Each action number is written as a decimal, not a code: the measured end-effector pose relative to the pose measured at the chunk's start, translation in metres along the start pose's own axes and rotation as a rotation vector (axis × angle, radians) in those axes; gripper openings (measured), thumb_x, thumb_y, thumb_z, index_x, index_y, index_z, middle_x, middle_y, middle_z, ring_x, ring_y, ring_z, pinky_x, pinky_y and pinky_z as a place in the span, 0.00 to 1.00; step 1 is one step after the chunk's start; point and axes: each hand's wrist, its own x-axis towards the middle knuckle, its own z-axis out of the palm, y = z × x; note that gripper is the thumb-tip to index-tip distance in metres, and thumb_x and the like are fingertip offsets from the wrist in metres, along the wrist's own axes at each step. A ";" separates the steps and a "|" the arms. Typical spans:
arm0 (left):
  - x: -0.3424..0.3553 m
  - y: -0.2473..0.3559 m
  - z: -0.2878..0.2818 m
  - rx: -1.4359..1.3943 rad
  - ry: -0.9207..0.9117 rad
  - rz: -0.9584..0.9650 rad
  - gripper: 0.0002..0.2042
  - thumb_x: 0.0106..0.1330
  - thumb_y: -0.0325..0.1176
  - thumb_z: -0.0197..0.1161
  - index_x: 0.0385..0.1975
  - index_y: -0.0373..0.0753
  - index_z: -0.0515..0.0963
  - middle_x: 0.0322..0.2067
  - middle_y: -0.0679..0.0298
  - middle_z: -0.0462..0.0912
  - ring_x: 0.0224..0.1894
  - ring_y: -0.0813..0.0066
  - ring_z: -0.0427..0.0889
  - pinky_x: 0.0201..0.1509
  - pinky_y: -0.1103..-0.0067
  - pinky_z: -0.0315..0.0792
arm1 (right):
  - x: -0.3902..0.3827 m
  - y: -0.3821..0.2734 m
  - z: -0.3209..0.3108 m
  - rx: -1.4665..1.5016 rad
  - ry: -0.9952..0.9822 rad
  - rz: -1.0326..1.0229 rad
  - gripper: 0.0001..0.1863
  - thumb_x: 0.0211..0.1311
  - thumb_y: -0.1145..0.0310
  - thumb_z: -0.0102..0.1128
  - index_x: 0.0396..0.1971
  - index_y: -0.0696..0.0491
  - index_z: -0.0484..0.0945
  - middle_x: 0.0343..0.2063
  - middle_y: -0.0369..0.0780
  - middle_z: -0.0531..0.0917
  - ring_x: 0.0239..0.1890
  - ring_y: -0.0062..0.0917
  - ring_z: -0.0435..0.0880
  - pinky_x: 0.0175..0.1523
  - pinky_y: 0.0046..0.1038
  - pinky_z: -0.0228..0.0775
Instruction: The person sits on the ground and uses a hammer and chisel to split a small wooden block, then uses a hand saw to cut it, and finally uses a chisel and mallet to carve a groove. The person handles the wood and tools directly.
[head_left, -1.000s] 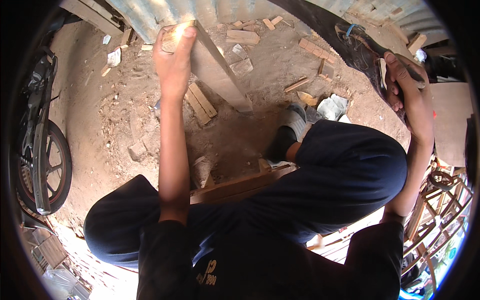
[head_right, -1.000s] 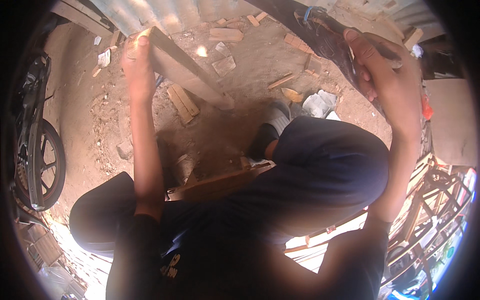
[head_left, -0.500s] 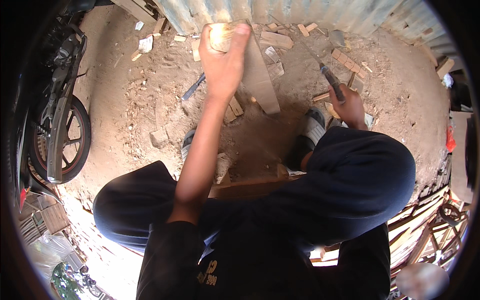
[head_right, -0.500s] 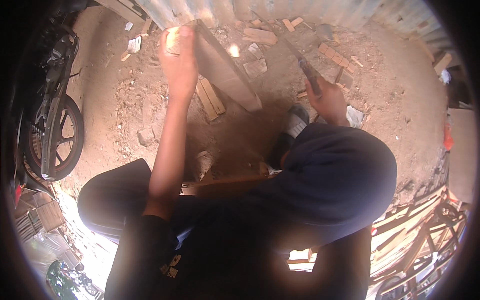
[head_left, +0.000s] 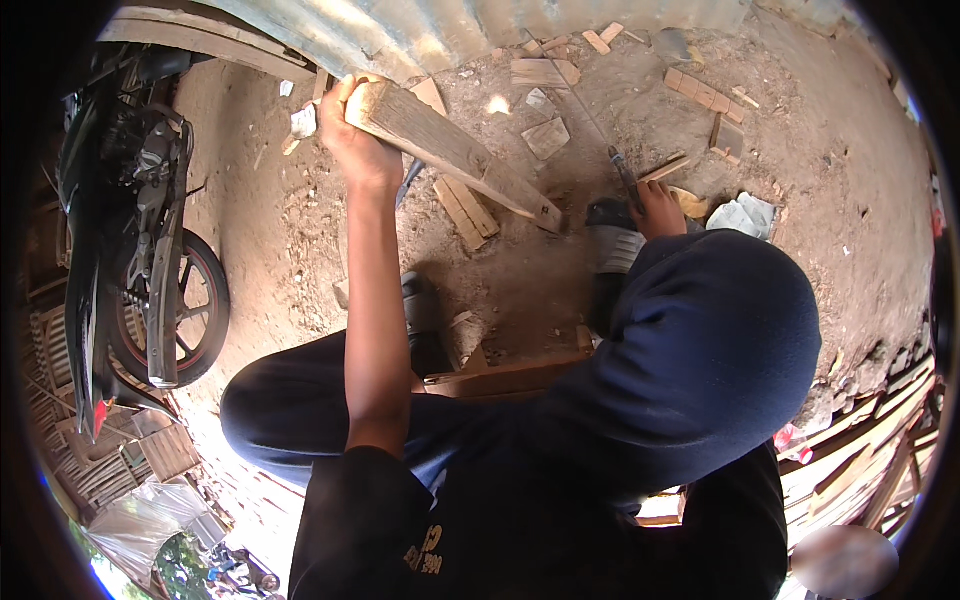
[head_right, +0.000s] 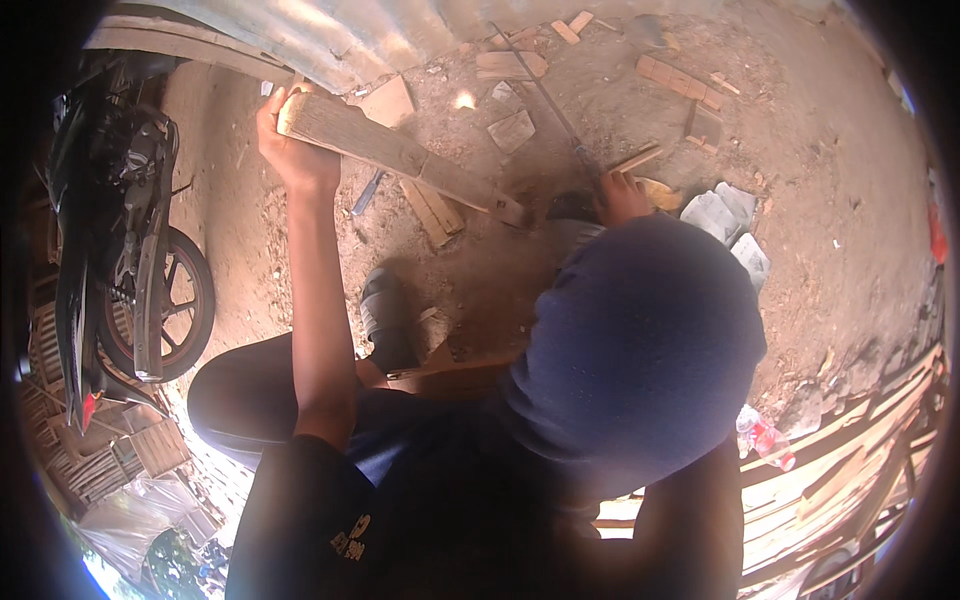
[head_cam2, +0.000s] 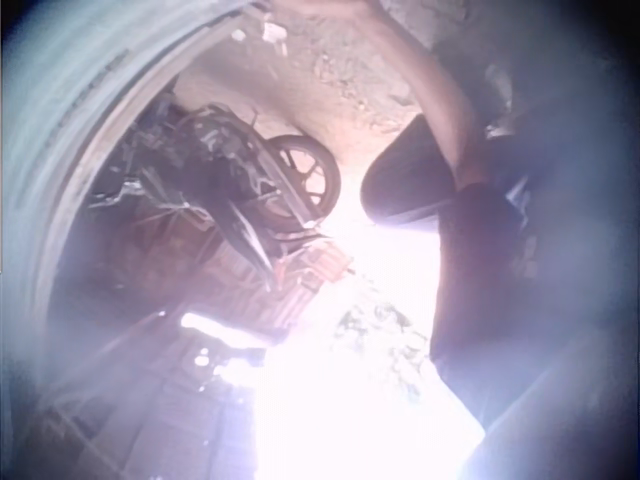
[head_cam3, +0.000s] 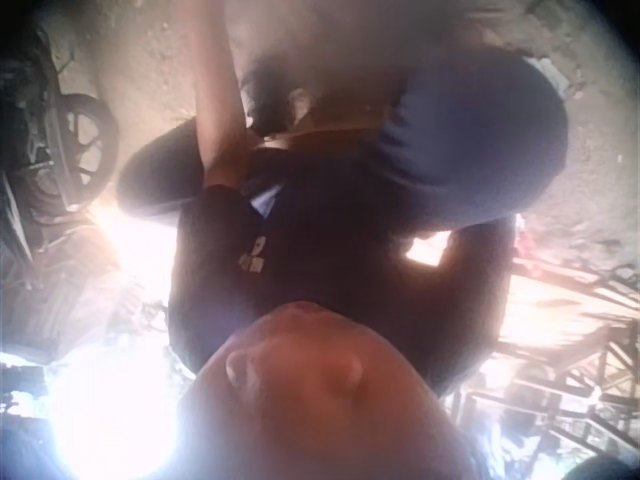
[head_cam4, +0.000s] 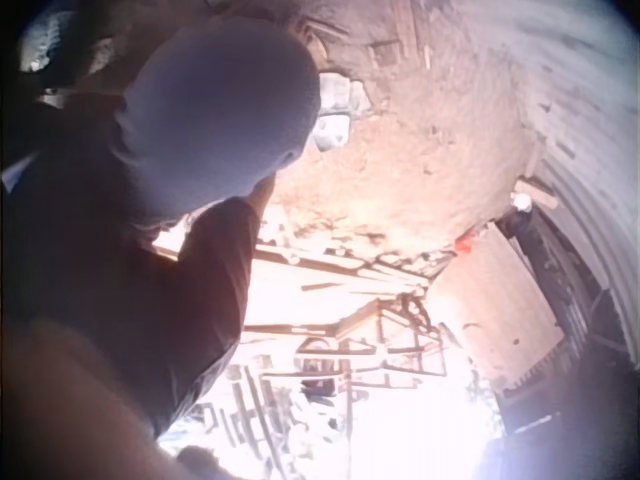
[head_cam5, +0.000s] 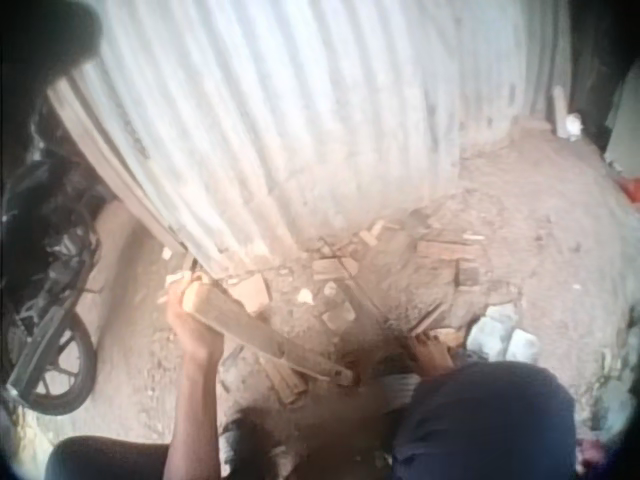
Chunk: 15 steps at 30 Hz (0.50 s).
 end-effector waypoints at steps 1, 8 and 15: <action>0.002 -0.003 0.002 -0.007 -0.032 0.002 0.18 0.64 0.45 0.46 0.31 0.34 0.75 0.28 0.55 0.77 0.35 0.60 0.76 0.41 0.64 0.71 | 0.000 -0.001 -0.002 -0.030 -0.072 0.057 0.21 0.51 0.64 0.64 0.44 0.54 0.70 0.42 0.45 0.77 0.48 0.42 0.76 0.46 0.43 0.72; 0.005 -0.009 0.014 -0.033 -0.051 0.031 0.16 0.64 0.42 0.46 0.32 0.35 0.74 0.26 0.56 0.77 0.30 0.60 0.77 0.37 0.63 0.73 | 0.001 -0.008 0.008 -0.050 -0.359 0.309 0.25 0.47 0.61 0.68 0.46 0.53 0.72 0.44 0.49 0.78 0.50 0.43 0.78 0.48 0.42 0.73; 0.007 0.000 0.002 -0.088 -0.083 -0.008 0.14 0.64 0.42 0.47 0.30 0.37 0.73 0.24 0.59 0.76 0.28 0.63 0.77 0.34 0.68 0.73 | 0.043 -0.019 -0.096 0.370 -0.661 0.193 0.24 0.51 0.56 0.65 0.42 0.57 0.76 0.35 0.46 0.82 0.39 0.33 0.81 0.43 0.32 0.72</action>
